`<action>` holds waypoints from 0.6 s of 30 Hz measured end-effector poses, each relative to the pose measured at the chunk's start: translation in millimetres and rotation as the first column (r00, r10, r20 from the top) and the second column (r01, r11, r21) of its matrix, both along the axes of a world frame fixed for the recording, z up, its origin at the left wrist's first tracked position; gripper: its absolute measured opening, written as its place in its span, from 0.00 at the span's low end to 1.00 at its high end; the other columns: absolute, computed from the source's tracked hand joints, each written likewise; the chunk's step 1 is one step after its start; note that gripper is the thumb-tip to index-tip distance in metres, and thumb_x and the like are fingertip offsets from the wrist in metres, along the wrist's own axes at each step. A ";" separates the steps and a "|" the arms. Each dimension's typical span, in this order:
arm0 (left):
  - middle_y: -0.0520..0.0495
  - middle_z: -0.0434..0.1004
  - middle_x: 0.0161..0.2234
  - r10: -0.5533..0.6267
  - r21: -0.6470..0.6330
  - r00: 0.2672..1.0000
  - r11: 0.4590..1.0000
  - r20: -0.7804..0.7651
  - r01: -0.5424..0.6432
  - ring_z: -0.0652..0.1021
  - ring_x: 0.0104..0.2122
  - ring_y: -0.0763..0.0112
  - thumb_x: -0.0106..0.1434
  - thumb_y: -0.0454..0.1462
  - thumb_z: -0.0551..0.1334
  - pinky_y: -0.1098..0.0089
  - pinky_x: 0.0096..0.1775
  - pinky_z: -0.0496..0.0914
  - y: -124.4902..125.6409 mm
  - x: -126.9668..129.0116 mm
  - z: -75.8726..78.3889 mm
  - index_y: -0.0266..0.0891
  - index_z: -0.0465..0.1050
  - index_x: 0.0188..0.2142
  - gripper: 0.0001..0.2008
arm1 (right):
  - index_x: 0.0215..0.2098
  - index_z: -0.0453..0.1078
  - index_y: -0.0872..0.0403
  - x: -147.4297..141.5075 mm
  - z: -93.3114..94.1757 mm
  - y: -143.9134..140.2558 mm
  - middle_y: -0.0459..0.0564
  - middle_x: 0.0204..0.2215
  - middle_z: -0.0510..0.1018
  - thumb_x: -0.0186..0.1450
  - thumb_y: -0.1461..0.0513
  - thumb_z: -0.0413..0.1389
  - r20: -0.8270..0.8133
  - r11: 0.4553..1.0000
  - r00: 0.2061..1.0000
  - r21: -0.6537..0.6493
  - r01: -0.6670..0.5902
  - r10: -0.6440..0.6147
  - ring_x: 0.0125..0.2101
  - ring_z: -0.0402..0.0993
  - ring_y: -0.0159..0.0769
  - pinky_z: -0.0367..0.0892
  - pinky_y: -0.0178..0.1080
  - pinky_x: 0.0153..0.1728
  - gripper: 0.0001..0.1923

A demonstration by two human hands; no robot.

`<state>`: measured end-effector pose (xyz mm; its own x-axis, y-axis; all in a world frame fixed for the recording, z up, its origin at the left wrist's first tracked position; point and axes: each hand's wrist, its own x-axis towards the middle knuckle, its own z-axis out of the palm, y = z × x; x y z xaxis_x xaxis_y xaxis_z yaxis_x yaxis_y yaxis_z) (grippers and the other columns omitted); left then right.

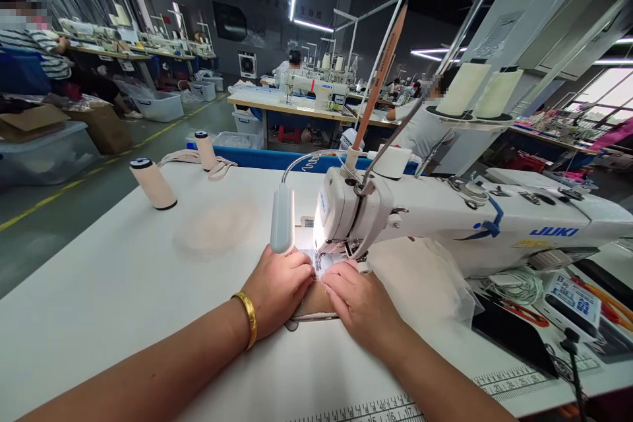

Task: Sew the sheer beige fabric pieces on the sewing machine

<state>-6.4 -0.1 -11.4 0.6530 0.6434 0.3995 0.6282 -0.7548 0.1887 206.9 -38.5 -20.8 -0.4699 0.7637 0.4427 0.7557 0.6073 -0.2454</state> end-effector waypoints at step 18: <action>0.46 0.78 0.35 0.360 -0.395 0.921 0.876 0.151 -0.277 0.79 0.39 0.60 0.65 0.41 0.68 0.61 0.44 0.75 81.6 24.8 -9.0 0.36 0.77 0.34 0.09 | 0.48 0.74 0.51 -4.3 -3.8 6.5 0.52 0.46 0.82 0.70 0.71 0.49 -0.054 0.998 0.997 0.026 0.052 -0.051 0.36 0.76 0.41 0.70 0.42 0.35 0.16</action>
